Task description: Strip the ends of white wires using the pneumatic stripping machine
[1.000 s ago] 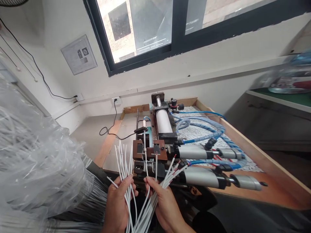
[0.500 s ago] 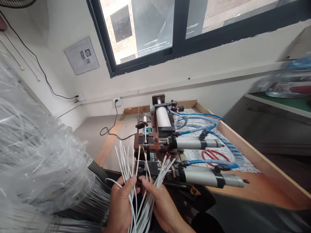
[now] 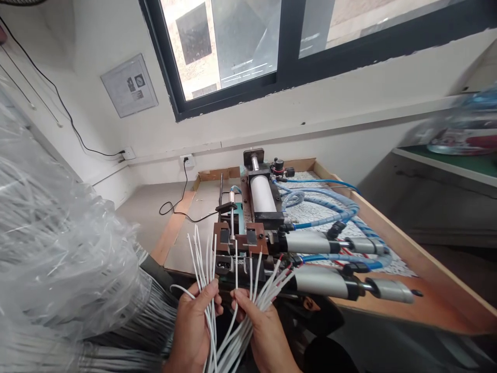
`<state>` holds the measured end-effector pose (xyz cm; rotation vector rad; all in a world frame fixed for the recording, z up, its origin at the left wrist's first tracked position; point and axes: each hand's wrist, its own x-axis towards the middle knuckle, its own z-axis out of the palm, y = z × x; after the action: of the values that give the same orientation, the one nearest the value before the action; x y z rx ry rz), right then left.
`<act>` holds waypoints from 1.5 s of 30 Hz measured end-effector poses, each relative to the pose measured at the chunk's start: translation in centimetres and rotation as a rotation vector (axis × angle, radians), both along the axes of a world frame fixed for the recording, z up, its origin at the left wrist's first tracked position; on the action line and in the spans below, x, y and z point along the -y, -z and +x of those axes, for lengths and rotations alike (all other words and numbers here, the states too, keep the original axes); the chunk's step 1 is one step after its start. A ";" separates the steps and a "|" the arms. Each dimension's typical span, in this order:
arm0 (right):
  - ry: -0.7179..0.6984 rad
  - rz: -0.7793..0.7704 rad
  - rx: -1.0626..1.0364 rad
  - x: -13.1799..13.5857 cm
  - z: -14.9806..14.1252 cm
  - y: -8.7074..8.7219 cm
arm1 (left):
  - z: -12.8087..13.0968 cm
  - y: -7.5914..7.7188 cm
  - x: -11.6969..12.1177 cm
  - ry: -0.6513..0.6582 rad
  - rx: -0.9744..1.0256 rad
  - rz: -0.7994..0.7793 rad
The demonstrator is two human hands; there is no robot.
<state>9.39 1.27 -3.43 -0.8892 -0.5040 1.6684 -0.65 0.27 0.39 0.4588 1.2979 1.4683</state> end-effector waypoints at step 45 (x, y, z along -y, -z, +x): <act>-0.006 -0.012 0.035 -0.4 -0.1 -0.9 | 0.3 -0.7 -0.2 -0.095 -0.078 -0.076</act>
<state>9.25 1.64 -2.55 -0.9277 -0.5221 1.6655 -0.31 0.43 1.12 0.4126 1.4493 1.4859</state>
